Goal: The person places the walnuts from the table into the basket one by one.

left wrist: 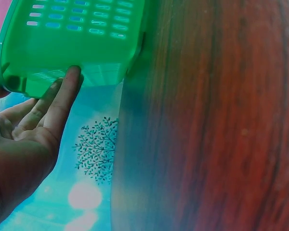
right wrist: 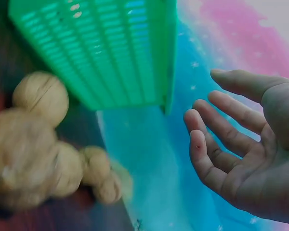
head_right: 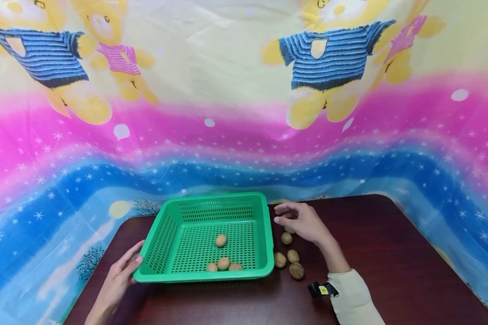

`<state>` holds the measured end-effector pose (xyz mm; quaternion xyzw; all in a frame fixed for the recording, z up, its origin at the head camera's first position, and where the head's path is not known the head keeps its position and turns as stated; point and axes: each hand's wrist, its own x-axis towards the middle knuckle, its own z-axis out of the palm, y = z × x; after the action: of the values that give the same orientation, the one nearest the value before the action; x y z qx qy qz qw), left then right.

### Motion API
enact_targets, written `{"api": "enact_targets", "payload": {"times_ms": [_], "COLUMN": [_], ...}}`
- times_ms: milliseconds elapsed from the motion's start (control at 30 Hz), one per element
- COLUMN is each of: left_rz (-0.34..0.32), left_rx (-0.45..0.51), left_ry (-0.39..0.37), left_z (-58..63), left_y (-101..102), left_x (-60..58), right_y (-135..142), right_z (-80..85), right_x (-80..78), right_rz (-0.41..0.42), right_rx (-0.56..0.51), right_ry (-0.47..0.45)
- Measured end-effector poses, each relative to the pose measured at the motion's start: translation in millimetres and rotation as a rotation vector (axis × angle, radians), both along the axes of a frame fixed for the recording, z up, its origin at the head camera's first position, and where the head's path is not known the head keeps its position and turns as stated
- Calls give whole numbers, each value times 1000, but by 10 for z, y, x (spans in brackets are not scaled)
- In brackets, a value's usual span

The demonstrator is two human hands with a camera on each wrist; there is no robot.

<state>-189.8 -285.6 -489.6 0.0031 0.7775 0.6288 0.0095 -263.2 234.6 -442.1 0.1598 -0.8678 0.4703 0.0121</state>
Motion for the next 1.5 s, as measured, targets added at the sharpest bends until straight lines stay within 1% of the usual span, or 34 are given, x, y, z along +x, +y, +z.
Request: {"api": "enact_targets", "payload": {"times_ms": [133,400,633,767,900,1033,1267,1400,1500], "left_rz": [-1,13,37,35,26,5,-34,-46,-43], "left_rx": [1,7,15,16,11,-2,-19,-14,-2], "left_ry": [-7,-19,-49,-47,-36,-18,49,59,54], "left_z": [-18,-56,-95,-105,-110,-103,-41,-31,-45], "left_y": [0,-25,-54,-63,-64,-58,-55,-58,-63], "left_x": [24,81,136,147,129,79,-19,-39,-37], "right_y": [120,338,411,429,436,457,495,485,463], "right_z": [-99,-286,-426,-499,-531,-537,-515,-529,-554], "right_x": [-15,-59,-128,-179,-198,-216,-280,-305,-317], "right_rz": [7,-23,-17,-8,6,26,42,39,41], "right_rx": [34,100,109,117,115,128,174,211,236], "right_ry": [-13,-23,-47,-70,-113,-137,-98,-87,-100]}}
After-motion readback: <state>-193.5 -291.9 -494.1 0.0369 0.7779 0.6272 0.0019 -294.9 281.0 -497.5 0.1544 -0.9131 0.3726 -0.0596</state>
